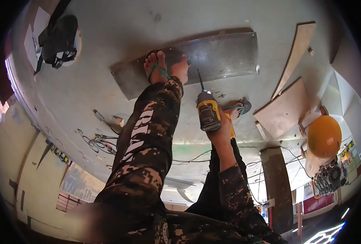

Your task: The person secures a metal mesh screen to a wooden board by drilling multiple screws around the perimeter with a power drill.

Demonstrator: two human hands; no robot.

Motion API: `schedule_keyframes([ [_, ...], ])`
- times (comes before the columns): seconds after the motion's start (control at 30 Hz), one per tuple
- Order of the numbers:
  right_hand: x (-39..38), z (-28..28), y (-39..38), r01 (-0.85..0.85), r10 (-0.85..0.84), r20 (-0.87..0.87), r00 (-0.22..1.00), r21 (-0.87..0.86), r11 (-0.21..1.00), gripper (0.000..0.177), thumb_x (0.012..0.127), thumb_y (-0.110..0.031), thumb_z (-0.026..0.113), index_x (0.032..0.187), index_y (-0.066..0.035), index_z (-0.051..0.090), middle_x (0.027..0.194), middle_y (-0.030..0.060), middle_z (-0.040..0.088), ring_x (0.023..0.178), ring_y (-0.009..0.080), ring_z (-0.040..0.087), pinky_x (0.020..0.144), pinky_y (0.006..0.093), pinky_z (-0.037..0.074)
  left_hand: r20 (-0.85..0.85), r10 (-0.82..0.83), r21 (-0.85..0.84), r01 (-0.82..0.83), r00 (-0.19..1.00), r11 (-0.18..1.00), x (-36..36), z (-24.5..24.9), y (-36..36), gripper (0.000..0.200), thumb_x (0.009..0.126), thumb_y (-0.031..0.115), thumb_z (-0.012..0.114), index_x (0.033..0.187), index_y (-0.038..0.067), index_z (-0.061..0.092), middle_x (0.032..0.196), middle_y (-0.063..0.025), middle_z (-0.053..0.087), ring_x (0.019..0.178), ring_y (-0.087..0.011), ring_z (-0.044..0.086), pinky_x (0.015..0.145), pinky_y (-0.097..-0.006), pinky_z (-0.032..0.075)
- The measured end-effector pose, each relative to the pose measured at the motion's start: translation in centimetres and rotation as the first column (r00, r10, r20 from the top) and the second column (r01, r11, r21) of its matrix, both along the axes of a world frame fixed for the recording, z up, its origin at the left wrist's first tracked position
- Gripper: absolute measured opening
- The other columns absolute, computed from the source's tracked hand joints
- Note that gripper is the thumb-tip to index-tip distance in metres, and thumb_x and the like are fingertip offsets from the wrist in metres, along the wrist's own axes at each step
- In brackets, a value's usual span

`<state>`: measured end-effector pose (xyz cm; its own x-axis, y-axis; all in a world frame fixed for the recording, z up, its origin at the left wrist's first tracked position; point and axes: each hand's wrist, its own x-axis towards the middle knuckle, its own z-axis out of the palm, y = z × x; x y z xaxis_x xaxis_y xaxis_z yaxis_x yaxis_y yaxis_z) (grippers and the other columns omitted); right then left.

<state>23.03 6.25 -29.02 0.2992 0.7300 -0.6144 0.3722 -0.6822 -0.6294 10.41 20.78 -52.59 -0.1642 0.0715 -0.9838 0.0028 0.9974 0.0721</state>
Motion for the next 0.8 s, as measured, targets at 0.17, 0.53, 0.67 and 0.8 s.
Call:
schedule_keyframes([
  [0.17, 1.8, -0.4, -0.1, 0.0, 0.0, -0.046, 0.999, -0.004, 1.0, 0.049, 0.07, -0.008, 0.08, 0.116, -0.005, 0.064, 0.094, 0.019, 0.071, 0.09, 0.0377, 0.07, 0.077, 0.04, 0.055, -0.203, 0.262, 0.101, -0.245, 0.944, 0.964, 1.6, -5.4, -0.9, 0.039, 0.096, 0.042, 0.065, 0.109, 0.005, 0.062, 0.095, -0.0032, 0.067, 0.072, -0.0183, 0.051, 0.067, -0.0354, 0.04],
  [0.53, 4.2, 2.0, -0.3, -0.053, 0.064, -0.099, 0.993, 0.108, 0.993, 0.055, 0.069, -0.008, 0.081, 0.121, -0.007, 0.065, 0.095, 0.0182, 0.072, 0.09, 0.0376, 0.07, 0.077, 0.0402, 0.055, 0.366, 0.495, -0.099, -0.496, 0.788, 0.862, 3.7, 7.1, -2.1, 0.021, 0.099, 0.026, 0.051, 0.084, 0.011, 0.052, 0.065, 0.0041, 0.037, 0.053, -0.0105, 0.034, 0.049, -0.0283, 0.03],
  [0.67, 6.2, 4.5, -2.1, -0.093, 0.103, -0.098, 0.99, 0.103, 0.99, 0.057, 0.068, -0.011, 0.082, 0.122, -0.009, 0.064, 0.092, 0.017, 0.072, 0.088, 0.0374, 0.07, 0.075, 0.0416, 0.055, 0.511, 0.593, -0.141, -0.62, 0.623, 0.772, 4.5, 10.8, -4.2, 0.022, 0.103, 0.024, 0.048, 0.084, 0.011, 0.05, 0.065, 0.0042, 0.038, 0.051, -0.0093, 0.034, 0.048, -0.0277, 0.03],
  [0.8, 8.3, 7.5, -4.0, -0.069, 0.075, -0.087, 0.993, 0.073, 0.995, 0.057, 0.07, -0.015, 0.082, 0.124, -0.01, 0.064, 0.091, 0.0171, 0.072, 0.086, 0.037, 0.07, 0.074, 0.0426, 0.055, 0.371, 0.545, 0.029, -0.596, 0.752, 0.803, 7.2, 16.1, -5.1, 0.024, 0.105, 0.024, 0.045, 0.084, 0.012, 0.05, 0.064, 0.004, 0.038, 0.048, -0.0091, 0.033, 0.048, -0.027, 0.03],
])
